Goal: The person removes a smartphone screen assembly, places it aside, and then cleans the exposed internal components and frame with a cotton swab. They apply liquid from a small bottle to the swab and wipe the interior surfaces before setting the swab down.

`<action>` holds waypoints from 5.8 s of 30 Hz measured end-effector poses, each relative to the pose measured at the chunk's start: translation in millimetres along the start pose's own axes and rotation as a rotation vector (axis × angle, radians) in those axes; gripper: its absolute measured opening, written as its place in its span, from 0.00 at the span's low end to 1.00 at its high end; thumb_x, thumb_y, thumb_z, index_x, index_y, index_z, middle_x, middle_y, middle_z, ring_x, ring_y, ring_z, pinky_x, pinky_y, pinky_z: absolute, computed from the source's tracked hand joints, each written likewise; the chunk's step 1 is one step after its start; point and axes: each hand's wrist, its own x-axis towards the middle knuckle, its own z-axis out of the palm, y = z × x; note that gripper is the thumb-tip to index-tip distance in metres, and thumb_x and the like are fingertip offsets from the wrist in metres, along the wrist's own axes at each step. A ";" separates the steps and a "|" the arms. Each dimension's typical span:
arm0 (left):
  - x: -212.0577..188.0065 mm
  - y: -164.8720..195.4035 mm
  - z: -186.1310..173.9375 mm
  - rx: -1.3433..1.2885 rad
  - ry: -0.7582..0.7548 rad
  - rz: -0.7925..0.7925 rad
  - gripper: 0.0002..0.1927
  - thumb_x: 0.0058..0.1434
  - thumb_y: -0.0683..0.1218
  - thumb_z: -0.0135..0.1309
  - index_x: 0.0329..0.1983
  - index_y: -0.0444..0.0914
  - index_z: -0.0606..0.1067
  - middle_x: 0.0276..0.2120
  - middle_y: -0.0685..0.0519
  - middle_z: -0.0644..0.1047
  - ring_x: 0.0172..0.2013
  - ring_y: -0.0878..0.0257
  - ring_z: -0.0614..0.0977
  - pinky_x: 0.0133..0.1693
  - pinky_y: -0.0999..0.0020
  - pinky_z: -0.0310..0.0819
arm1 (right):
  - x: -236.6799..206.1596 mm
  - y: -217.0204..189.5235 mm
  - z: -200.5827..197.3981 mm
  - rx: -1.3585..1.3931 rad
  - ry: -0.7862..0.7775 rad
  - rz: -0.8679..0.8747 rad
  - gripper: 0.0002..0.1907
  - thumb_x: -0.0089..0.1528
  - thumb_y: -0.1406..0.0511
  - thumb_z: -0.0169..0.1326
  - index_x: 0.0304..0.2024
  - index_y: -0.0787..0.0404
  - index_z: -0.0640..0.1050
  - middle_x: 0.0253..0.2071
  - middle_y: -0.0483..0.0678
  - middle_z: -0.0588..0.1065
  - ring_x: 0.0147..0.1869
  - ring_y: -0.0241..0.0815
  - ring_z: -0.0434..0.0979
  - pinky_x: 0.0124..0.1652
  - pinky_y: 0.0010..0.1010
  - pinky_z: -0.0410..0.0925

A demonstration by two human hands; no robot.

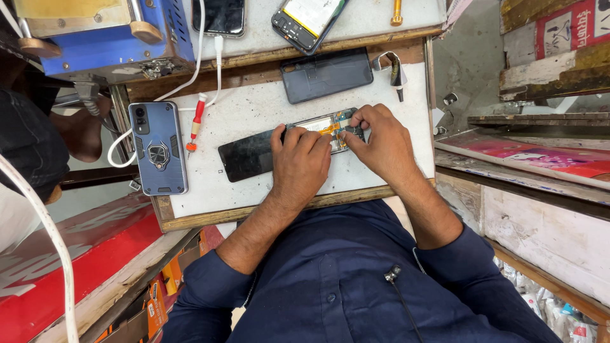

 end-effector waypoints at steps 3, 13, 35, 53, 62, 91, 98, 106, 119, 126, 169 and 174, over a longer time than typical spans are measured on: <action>-0.6 -0.1 0.0 0.002 0.009 0.001 0.11 0.63 0.45 0.63 0.48 0.40 0.82 0.39 0.56 0.77 0.49 0.58 0.75 0.63 0.40 0.58 | -0.1 0.9 1.6 -0.011 0.070 -0.105 0.15 0.56 0.63 0.70 0.39 0.59 0.78 0.36 0.46 0.73 0.33 0.38 0.75 0.30 0.31 0.69; 0.0 1.0 -2.8 0.000 0.035 -0.006 0.11 0.62 0.46 0.65 0.47 0.40 0.82 0.40 0.56 0.77 0.49 0.58 0.75 0.63 0.39 0.57 | -43.7 -5.6 -1.2 -0.054 0.103 -0.225 0.20 0.60 0.66 0.65 0.55 0.59 0.80 0.61 0.55 0.72 0.39 0.43 0.72 0.40 0.35 0.70; -2.2 0.3 1.0 0.009 0.012 -0.006 0.12 0.63 0.47 0.64 0.48 0.40 0.82 0.40 0.57 0.77 0.49 0.58 0.74 0.64 0.37 0.56 | -50.9 2.7 12.1 -0.206 0.021 -0.288 0.27 0.60 0.62 0.66 0.62 0.54 0.79 0.65 0.56 0.67 0.44 0.45 0.65 0.44 0.34 0.68; -0.6 0.9 -1.7 0.001 -0.002 -0.017 0.12 0.63 0.47 0.65 0.49 0.41 0.82 0.40 0.57 0.77 0.50 0.58 0.74 0.64 0.37 0.55 | -50.6 1.5 13.9 -0.226 0.015 -0.300 0.27 0.61 0.62 0.65 0.62 0.57 0.78 0.65 0.57 0.66 0.46 0.46 0.65 0.45 0.34 0.68; -10.0 -13.7 -28.9 -0.033 0.134 -0.075 0.11 0.63 0.46 0.64 0.48 0.40 0.81 0.48 0.54 0.78 0.56 0.54 0.74 0.66 0.39 0.53 | -48.8 -19.8 0.6 -0.147 -0.056 -0.159 0.26 0.58 0.63 0.64 0.60 0.60 0.79 0.69 0.65 0.60 0.47 0.50 0.66 0.49 0.40 0.68; -36.4 -55.7 -72.5 -0.049 -0.128 -0.159 0.30 0.54 0.54 0.69 0.58 0.41 0.77 0.61 0.45 0.70 0.65 0.45 0.66 0.66 0.35 0.51 | -35.5 -14.2 -11.2 -0.232 -0.140 -0.152 0.22 0.60 0.60 0.63 0.57 0.54 0.82 0.69 0.64 0.64 0.48 0.49 0.71 0.45 0.39 0.72; -30.8 -41.9 -68.4 -0.109 0.001 -0.191 0.23 0.61 0.48 0.67 0.59 0.41 0.77 0.59 0.50 0.74 0.64 0.48 0.71 0.67 0.44 0.61 | -36.0 -15.0 -8.9 -0.224 -0.114 -0.130 0.21 0.59 0.62 0.64 0.56 0.53 0.83 0.69 0.60 0.65 0.46 0.48 0.71 0.42 0.37 0.72; 28.2 -3.7 -33.7 -0.091 -0.198 -0.011 0.44 0.50 0.52 0.71 0.70 0.45 0.66 0.59 0.44 0.72 0.64 0.42 0.66 0.62 0.31 0.56 | -37.8 -14.6 -4.6 -0.193 -0.032 -0.143 0.21 0.57 0.62 0.66 0.54 0.51 0.84 0.67 0.54 0.68 0.46 0.47 0.72 0.42 0.37 0.71; 38.2 5.5 -18.4 -0.005 -0.249 0.038 0.44 0.50 0.51 0.71 0.70 0.44 0.67 0.53 0.46 0.76 0.58 0.47 0.71 0.58 0.39 0.63 | -36.5 -12.1 -3.7 -0.222 -0.052 -0.160 0.20 0.56 0.63 0.66 0.52 0.54 0.84 0.67 0.58 0.67 0.47 0.48 0.72 0.41 0.37 0.72; 39.8 3.9 -16.4 -0.003 -0.242 0.051 0.39 0.49 0.50 0.72 0.64 0.41 0.70 0.50 0.44 0.77 0.57 0.47 0.73 0.59 0.41 0.64 | -37.2 -10.9 -3.1 -0.231 -0.039 -0.163 0.21 0.56 0.63 0.66 0.52 0.54 0.84 0.67 0.57 0.67 0.46 0.49 0.72 0.42 0.38 0.71; -80.8 -129.7 -121.4 0.349 0.090 -0.633 0.32 0.59 0.49 0.71 0.63 0.34 0.73 0.62 0.35 0.69 0.61 0.37 0.69 0.58 0.43 0.68 | -31.4 -12.8 -9.5 -0.211 -0.096 -0.134 0.21 0.58 0.61 0.64 0.55 0.50 0.83 0.68 0.58 0.66 0.49 0.50 0.73 0.47 0.40 0.71; -77.0 -127.6 -114.9 0.378 0.039 -0.666 0.35 0.54 0.50 0.72 0.63 0.34 0.73 0.62 0.34 0.67 0.61 0.37 0.67 0.57 0.40 0.68 | -32.1 -10.2 -8.2 -0.224 -0.095 -0.147 0.21 0.59 0.61 0.63 0.56 0.51 0.83 0.68 0.59 0.66 0.50 0.50 0.73 0.48 0.40 0.72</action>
